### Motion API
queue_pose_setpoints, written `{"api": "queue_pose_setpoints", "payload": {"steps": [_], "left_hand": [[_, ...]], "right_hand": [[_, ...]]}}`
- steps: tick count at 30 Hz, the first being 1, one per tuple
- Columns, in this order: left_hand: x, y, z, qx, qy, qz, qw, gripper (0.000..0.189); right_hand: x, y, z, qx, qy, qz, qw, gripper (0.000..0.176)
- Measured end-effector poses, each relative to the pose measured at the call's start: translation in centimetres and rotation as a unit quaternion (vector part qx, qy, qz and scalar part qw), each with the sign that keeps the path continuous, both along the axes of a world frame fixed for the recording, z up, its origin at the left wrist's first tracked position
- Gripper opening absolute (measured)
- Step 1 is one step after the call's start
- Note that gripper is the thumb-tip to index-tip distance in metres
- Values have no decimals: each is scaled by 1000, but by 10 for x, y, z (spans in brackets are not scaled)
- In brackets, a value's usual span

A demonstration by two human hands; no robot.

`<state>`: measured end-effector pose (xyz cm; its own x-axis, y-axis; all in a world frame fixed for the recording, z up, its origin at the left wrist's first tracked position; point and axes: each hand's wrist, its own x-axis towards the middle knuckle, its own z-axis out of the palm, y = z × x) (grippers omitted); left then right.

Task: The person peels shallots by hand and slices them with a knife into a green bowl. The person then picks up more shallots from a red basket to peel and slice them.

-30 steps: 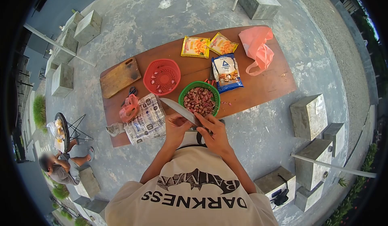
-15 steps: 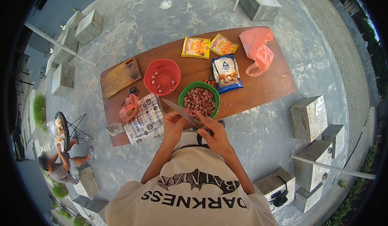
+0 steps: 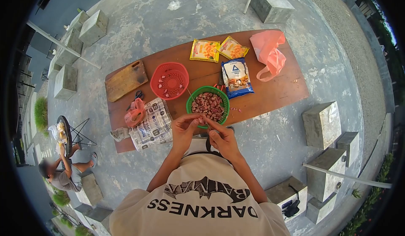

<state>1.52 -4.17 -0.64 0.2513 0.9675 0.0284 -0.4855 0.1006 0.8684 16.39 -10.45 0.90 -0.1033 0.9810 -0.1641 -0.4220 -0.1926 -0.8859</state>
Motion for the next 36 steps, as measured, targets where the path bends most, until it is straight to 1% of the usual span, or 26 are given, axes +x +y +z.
{"api": "queue_pose_setpoints", "payload": {"steps": [2, 5, 8, 9, 11, 12, 14, 18, 20, 21, 23, 24, 26, 27, 29, 30, 32, 33, 35, 36], "left_hand": [[3, 0, -1, 11, 55, 13, 998, 19], [12, -5, 7, -1, 56, 43, 998, 21], [15, -7, 3, -3, 40, 56, 998, 21], [14, -7, 3, -3, 40, 57, 998, 21], [12, -6, 2, -50, 36, 35, 997, 22], [12, -6, 1, -51, 36, 35, 997, 22], [10, -7, 0, -97, -2, 10, 995, 22], [4, -7, -8, -105, -29, -12, 994, 22], [-2, -7, -11, -172, -134, -29, 975, 21], [-4, -6, -12, -172, -134, -28, 976, 21], [-8, -4, -14, -199, -198, -31, 959, 22], [-10, -3, -15, -198, -198, -30, 960, 22], [-14, -2, -18, -259, -257, -26, 931, 22], [-14, -2, -17, -258, -257, -25, 931, 22], [-12, -1, -13, -264, -226, -9, 938, 21], [-12, -1, -13, -262, -226, -9, 938, 21], [-13, -3, -16, -240, -213, -7, 947, 20], [-12, -3, -17, -239, -214, -8, 947, 20], [-10, -5, -20, -183, -190, -1, 965, 21], [-9, -5, -19, -182, -190, -2, 965, 21]], "right_hand": [[0, 1, 2, -14, 13, -20, 1000, 42], [-2, 3, 1, -18, -5, -35, 999, 45], [-2, 2, -3, -7, -3, -25, 1000, 44], [-2, 1, -4, -7, -3, -24, 1000, 44], [-2, -1, -5, -15, 5, -28, 999, 43], [-3, -1, -4, -15, 4, -28, 999, 43], [-5, -2, -2, -4, 10, -33, 999, 43], [-3, -3, -2, -13, 20, -51, 998, 42], [1, -2, -1, -17, 31, -94, 995, 41], [3, -2, -3, -17, 31, -92, 995, 41], [6, -1, -6, -11, 39, -115, 993, 41], [7, -1, -7, -11, 39, -113, 993, 41], [8, 1, -7, -23, 32, -113, 993, 44], [7, 3, -1, -22, 32, -112, 993, 44], [2, 7, 13, -58, 0, -102, 993, 47], [0, 8, 13, -56, 0, -101, 993, 47], [-4, 8, 11, -23, -115, -78, 990, 52], [-6, 8, 10, -22, -115, -78, 990, 52], [-9, 9, 9, 18, -213, -4, 977, 54], [-11, 11, 14, 21, -257, 9, 966, 56]]}}
